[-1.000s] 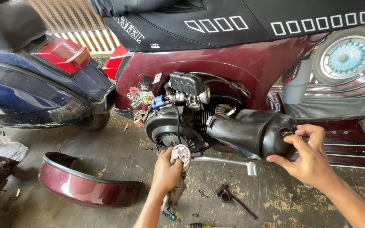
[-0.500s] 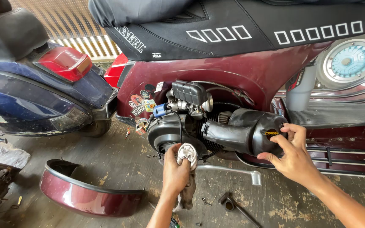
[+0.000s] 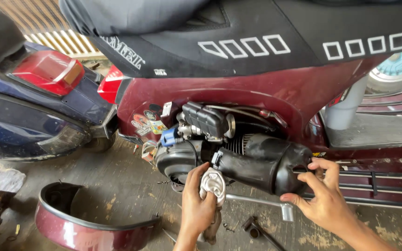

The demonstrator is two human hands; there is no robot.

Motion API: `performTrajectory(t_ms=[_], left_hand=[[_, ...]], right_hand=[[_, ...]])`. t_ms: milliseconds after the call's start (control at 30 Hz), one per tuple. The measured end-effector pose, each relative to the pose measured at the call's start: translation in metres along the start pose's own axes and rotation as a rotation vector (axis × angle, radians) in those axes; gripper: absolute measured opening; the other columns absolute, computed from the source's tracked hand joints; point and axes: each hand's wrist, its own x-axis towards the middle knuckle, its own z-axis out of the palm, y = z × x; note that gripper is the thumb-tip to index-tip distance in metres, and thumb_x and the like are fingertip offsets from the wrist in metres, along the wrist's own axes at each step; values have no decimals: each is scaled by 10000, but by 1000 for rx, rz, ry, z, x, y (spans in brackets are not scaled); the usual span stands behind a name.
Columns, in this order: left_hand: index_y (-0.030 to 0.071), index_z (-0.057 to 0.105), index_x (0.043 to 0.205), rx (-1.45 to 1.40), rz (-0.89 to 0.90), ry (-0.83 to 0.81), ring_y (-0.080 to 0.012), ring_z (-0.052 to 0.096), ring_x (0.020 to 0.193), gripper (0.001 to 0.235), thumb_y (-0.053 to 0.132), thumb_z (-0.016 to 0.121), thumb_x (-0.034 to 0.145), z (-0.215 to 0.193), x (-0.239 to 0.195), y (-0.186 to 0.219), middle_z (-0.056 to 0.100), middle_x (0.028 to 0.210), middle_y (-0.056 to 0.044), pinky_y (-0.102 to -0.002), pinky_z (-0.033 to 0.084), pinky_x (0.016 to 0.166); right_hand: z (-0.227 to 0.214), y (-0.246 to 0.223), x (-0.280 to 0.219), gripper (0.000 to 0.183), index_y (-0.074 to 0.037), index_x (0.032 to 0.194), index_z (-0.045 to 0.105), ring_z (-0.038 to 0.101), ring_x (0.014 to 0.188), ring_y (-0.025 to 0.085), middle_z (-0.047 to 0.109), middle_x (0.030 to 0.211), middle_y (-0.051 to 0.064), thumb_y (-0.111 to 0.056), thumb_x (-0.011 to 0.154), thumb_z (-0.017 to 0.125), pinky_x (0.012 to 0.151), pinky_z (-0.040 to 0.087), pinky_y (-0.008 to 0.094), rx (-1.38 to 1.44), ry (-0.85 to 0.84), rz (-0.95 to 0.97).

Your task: Repairing and cleaning the engine components of a Vespa scooter using a rag and screwdriver

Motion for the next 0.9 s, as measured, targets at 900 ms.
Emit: performTrajectory(t_ms=[900], left_hand=[[106,615,1313,239,-291,189,-273,695,1091,536,66,588,779,27,20,16,678,1241,-103,-373,547,954]], right_hand=[[4,-8,27,465,-60,1041,619,326,1437,515,173,1614,282,-254,699,867,1172,329,572,290,41,114]])
